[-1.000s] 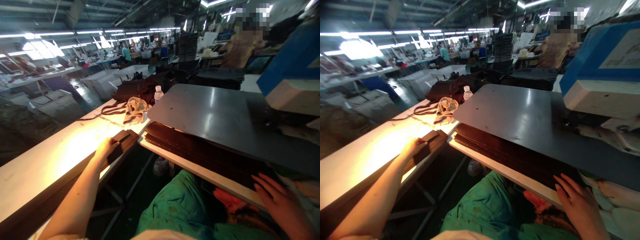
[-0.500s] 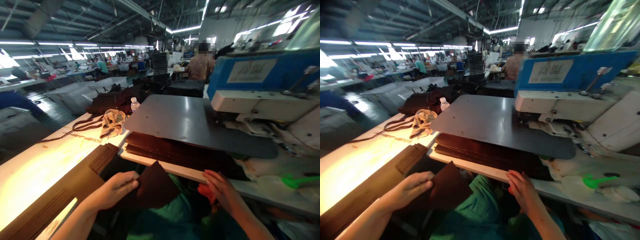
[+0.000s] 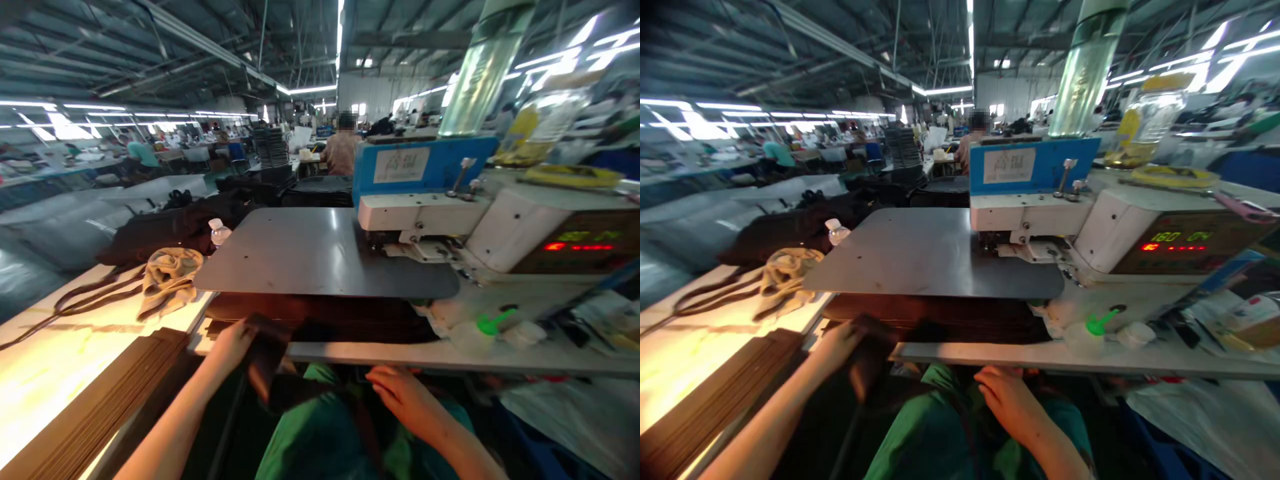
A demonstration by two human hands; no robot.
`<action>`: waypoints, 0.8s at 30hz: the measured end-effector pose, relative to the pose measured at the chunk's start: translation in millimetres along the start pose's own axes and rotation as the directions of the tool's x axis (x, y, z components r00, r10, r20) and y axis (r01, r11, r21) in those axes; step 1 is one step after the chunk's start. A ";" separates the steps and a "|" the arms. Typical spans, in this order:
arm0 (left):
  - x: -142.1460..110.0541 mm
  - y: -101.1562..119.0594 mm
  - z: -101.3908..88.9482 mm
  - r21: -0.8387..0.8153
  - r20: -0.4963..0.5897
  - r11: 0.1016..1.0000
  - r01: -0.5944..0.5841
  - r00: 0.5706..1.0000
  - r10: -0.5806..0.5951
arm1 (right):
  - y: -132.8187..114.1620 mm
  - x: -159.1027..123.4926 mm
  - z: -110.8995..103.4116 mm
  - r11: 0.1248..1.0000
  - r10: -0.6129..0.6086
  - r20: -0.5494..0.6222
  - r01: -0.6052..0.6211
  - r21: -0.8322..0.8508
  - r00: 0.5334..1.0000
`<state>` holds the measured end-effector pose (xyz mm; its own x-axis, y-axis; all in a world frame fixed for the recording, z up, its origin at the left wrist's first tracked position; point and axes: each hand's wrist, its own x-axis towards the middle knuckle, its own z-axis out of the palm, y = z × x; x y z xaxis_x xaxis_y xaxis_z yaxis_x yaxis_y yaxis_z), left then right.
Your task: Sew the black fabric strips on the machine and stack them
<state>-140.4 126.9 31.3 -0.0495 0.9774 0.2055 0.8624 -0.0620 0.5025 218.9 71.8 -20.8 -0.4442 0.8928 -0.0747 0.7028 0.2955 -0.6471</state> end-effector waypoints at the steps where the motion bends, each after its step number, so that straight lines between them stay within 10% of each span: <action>1: -2.7 -4.1 7.2 0.019 0.047 0.999 0.037 0.998 -0.038 | -2.2 -2.4 -1.7 1.000 0.012 0.005 -0.012 0.006 1.000; 4: -18.4 -3.8 12.5 0.048 0.069 0.995 0.088 0.993 -0.091 | -13.4 -6.1 -10.0 0.999 0.020 -0.007 -0.020 0.048 1.000; 8: -40.7 38.9 -9.8 0.125 -0.143 0.976 -0.180 0.970 0.197 | -55.6 -1.9 -27.7 0.963 -0.089 -0.066 0.102 0.250 0.994; 14: -53.8 124.6 -11.4 0.116 -0.155 0.674 -0.729 0.657 0.737 | -124.6 -0.1 -40.0 0.811 -0.126 -0.128 0.176 0.558 0.984; 16: -53.1 143.3 -0.8 0.001 -0.133 0.640 -0.768 0.634 0.762 | -129.8 1.9 -38.3 0.805 -0.095 -0.192 0.189 0.562 0.977; 20: -50.6 168.4 7.3 -0.157 -0.107 0.693 -0.703 0.710 0.696 | -126.9 9.6 -53.1 0.778 -0.039 -0.441 0.304 0.550 0.897; 24: -47.6 186.0 -13.9 -0.299 -0.140 0.513 -0.805 0.568 0.811 | -125.8 18.1 -101.8 0.832 -0.054 -0.618 0.377 0.406 0.784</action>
<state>15.4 66.0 126.6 0.6003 0.4770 0.6420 0.3316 -0.8789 0.3430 179.1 85.4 136.5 -0.0430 0.8942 0.4456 0.1920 0.4451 -0.8747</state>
